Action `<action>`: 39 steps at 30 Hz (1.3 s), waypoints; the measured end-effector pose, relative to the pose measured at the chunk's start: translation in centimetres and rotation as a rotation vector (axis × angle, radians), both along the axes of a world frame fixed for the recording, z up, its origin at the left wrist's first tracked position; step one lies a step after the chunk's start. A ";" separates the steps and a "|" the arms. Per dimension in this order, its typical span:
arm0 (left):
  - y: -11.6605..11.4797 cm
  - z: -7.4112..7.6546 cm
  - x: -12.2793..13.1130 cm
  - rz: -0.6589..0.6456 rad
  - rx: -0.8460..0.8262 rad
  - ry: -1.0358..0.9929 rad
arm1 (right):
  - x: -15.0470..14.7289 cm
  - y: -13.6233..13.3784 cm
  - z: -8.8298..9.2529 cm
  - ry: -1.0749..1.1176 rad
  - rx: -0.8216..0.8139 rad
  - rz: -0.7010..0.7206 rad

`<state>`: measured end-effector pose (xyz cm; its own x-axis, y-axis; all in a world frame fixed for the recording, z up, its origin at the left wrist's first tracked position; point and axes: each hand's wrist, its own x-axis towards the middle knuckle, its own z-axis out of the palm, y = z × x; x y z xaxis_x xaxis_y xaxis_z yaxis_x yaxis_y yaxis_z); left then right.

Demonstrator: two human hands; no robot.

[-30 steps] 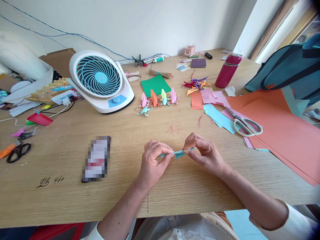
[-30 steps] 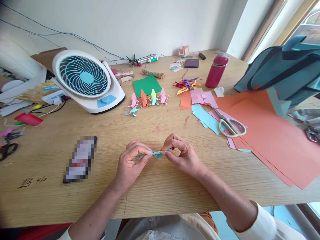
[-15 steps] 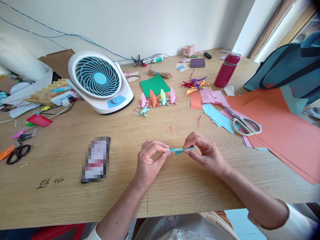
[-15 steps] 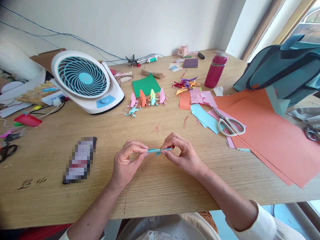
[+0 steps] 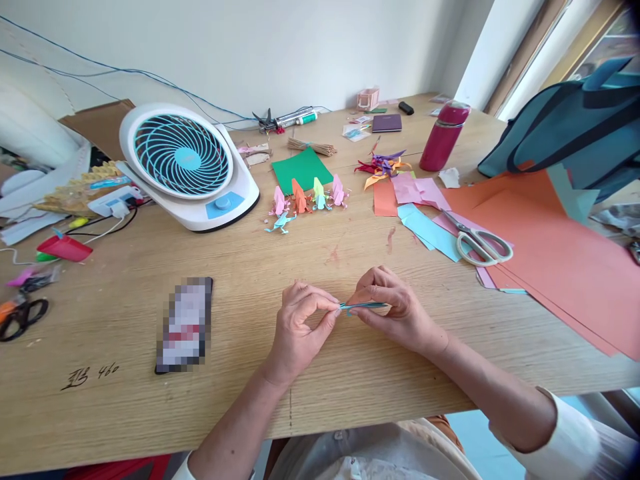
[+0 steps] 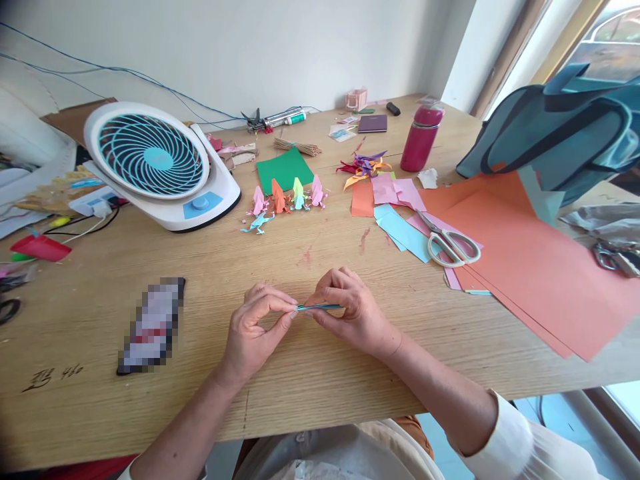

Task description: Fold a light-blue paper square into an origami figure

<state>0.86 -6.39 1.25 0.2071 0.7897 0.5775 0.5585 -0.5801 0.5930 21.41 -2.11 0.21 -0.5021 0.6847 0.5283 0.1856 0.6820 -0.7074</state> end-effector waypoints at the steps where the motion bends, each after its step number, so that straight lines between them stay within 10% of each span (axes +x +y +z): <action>1: 0.0 0.0 0.0 0.002 0.002 0.023 | 0.0 0.0 0.0 -0.032 0.035 -0.009; 39: 0.7 0.5 -1.9 0.014 -0.303 -0.147 | 0.6 0.5 0.1 0.050 -0.226 0.009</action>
<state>-1.05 -5.70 1.77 0.1274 0.9321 0.3392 0.4607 -0.3584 0.8120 22.04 -1.58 0.27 -0.4856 0.7841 0.3866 0.1411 0.5067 -0.8505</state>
